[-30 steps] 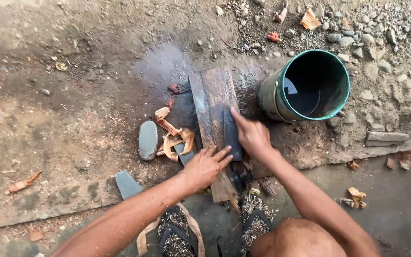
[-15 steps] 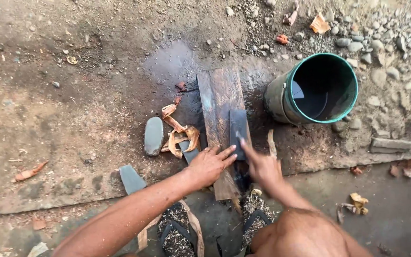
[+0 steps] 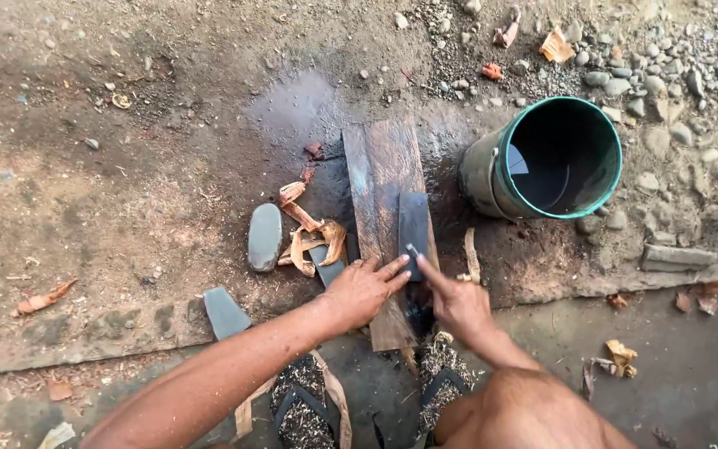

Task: The person sharpens a small metal blade on a whetstone using water.

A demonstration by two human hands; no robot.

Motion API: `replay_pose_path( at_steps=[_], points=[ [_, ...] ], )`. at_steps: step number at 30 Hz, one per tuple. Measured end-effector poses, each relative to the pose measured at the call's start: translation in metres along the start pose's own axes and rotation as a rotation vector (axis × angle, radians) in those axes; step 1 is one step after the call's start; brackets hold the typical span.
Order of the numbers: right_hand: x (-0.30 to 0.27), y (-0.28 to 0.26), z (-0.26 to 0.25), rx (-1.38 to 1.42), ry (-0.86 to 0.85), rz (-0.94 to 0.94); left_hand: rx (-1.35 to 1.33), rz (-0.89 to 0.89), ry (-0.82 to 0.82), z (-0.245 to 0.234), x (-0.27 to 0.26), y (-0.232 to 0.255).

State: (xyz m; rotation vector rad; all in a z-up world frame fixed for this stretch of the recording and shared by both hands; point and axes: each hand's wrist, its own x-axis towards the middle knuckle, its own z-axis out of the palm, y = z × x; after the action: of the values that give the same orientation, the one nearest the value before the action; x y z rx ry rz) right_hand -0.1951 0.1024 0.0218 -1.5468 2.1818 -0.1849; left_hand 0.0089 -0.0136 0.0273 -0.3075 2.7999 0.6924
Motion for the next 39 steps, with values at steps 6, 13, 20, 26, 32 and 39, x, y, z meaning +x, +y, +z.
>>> replay_pose_path(
  at_steps=[6, 13, 20, 26, 32, 39],
  points=[
    [0.088, -0.010, -0.017, 0.081, 0.289, -0.085, 0.024, 0.004, -0.010, -0.008, -0.002, 0.005],
    [0.071, 0.031, -0.004, 0.927, 0.158, -0.101, -0.292, -0.082, 0.062, 0.004, 0.021, -0.014],
    [0.004, -0.001, -0.053, 1.927, -0.351, 0.333, -1.676, -0.375, 0.335, -0.034, 0.059, -0.055],
    [-0.002, -0.003, -0.049, 1.852, -0.368, 0.302, -1.911, -0.374, 0.316, -0.052, 0.066, -0.019],
    [0.010, 0.031, 0.004, 1.090, -0.047, 0.059, -1.761, -0.445, 0.336, -0.030, 0.073, -0.028],
    [0.064, 0.070, -0.141, 0.376, 0.406, 0.050, -1.959, -0.534, 0.585, -0.039, 0.054, -0.066]
  ],
)
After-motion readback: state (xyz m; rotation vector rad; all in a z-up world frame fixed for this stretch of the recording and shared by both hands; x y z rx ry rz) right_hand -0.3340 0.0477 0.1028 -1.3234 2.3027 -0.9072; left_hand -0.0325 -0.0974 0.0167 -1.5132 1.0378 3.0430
